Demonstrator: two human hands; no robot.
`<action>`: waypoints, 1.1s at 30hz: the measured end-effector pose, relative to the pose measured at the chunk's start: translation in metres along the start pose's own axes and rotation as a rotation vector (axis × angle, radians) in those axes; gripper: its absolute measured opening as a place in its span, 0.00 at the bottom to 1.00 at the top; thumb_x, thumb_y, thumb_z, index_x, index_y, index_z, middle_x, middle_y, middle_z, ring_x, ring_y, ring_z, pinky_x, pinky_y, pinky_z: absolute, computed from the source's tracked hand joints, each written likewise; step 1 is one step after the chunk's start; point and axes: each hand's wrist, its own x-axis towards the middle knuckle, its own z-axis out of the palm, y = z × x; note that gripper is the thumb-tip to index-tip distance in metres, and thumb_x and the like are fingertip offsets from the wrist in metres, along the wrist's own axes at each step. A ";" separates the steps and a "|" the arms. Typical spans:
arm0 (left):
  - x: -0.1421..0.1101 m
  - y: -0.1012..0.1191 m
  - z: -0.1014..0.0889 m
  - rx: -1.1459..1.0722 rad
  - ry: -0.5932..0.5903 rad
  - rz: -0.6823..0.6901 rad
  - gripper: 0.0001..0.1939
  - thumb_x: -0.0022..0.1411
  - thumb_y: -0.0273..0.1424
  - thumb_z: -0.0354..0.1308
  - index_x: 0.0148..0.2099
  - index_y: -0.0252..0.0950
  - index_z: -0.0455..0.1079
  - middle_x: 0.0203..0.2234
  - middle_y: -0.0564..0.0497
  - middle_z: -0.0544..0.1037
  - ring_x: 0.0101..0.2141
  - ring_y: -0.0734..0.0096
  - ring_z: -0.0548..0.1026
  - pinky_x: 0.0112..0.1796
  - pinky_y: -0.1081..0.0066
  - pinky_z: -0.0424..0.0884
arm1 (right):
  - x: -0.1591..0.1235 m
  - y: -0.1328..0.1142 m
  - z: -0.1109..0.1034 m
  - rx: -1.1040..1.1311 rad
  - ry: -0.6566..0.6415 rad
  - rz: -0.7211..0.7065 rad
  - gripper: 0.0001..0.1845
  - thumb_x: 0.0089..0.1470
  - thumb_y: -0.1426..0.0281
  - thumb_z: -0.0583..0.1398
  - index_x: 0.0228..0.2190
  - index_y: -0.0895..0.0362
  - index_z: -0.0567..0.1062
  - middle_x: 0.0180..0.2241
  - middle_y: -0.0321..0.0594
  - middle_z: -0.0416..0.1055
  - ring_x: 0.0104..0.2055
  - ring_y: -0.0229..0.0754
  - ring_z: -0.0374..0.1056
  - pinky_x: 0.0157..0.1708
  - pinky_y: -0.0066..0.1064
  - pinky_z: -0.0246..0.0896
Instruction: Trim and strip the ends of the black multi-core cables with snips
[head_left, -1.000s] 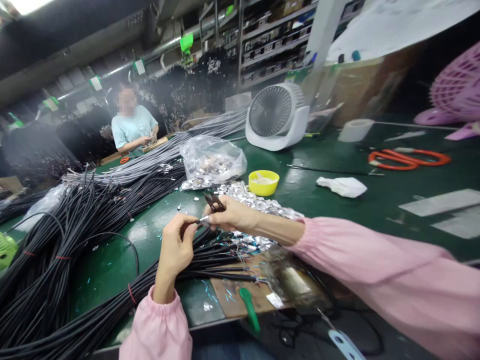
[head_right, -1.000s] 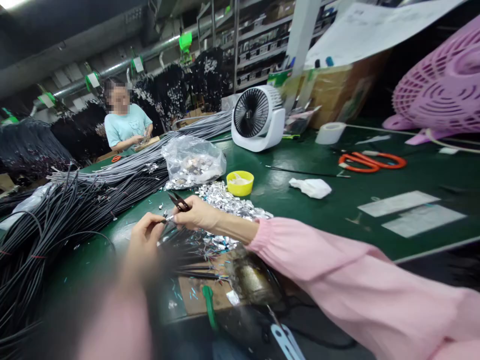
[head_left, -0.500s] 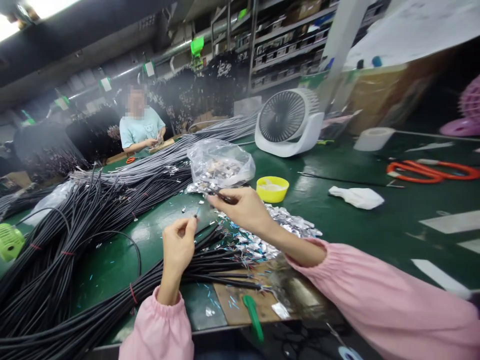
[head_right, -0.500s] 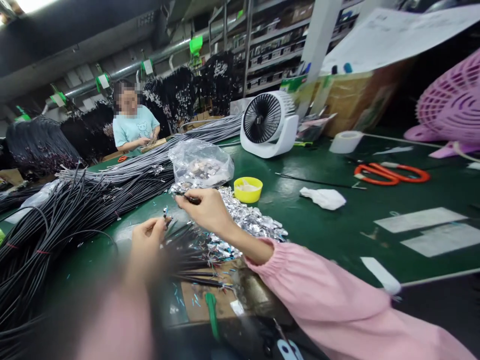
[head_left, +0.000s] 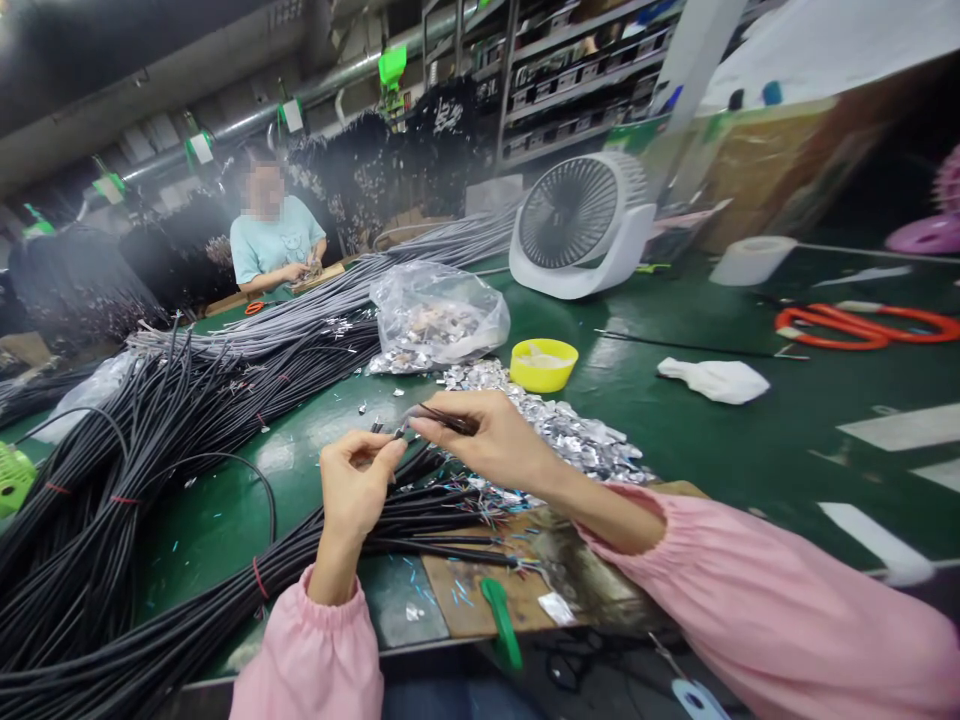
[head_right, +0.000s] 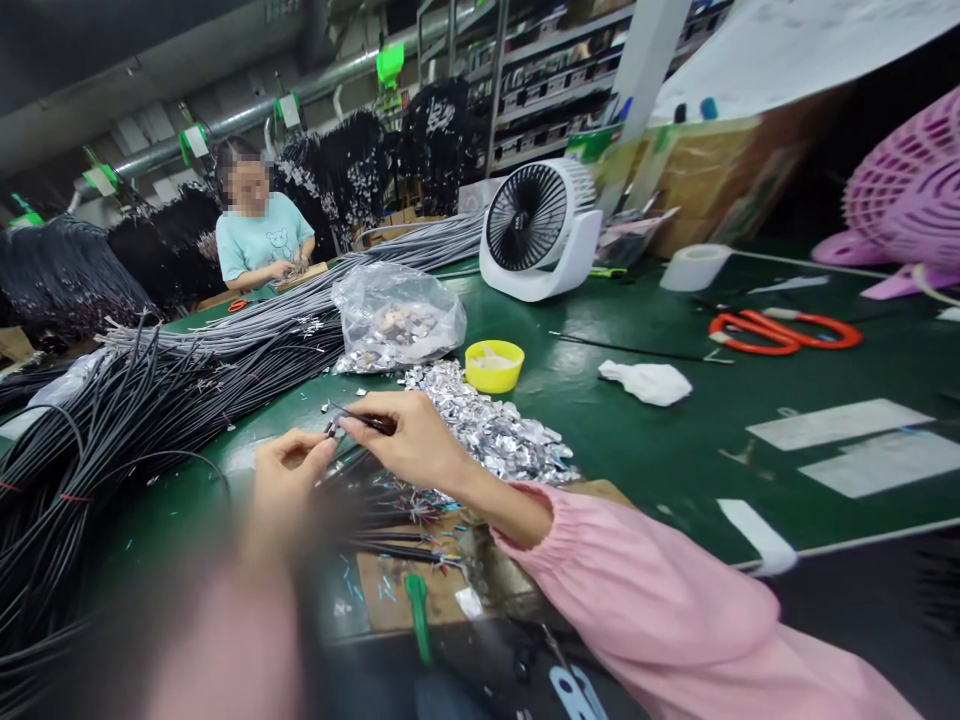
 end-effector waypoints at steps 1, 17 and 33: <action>0.000 0.000 -0.001 -0.006 -0.028 -0.023 0.09 0.42 0.34 0.61 0.21 0.32 0.72 0.13 0.55 0.67 0.16 0.80 0.62 0.19 0.78 0.57 | 0.000 -0.001 0.000 0.003 0.006 -0.019 0.13 0.48 0.65 0.55 0.22 0.61 0.75 0.21 0.38 0.69 0.22 0.35 0.59 0.22 0.27 0.52; -0.011 -0.010 0.001 0.380 0.128 0.470 0.06 0.53 0.27 0.59 0.24 0.35 0.70 0.19 0.55 0.67 0.23 0.76 0.65 0.25 0.76 0.59 | 0.002 0.004 0.005 0.496 -0.119 0.490 0.23 0.39 0.51 0.62 0.15 0.58 0.63 0.09 0.25 0.47 0.12 0.27 0.40 0.13 0.24 0.32; -0.014 -0.011 -0.001 0.418 0.304 0.607 0.05 0.55 0.27 0.59 0.26 0.36 0.71 0.18 0.56 0.67 0.20 0.78 0.64 0.23 0.76 0.59 | -0.007 0.002 0.005 0.125 0.011 0.034 0.20 0.55 0.55 0.53 0.38 0.59 0.73 0.33 0.43 0.71 0.30 0.39 0.65 0.29 0.29 0.61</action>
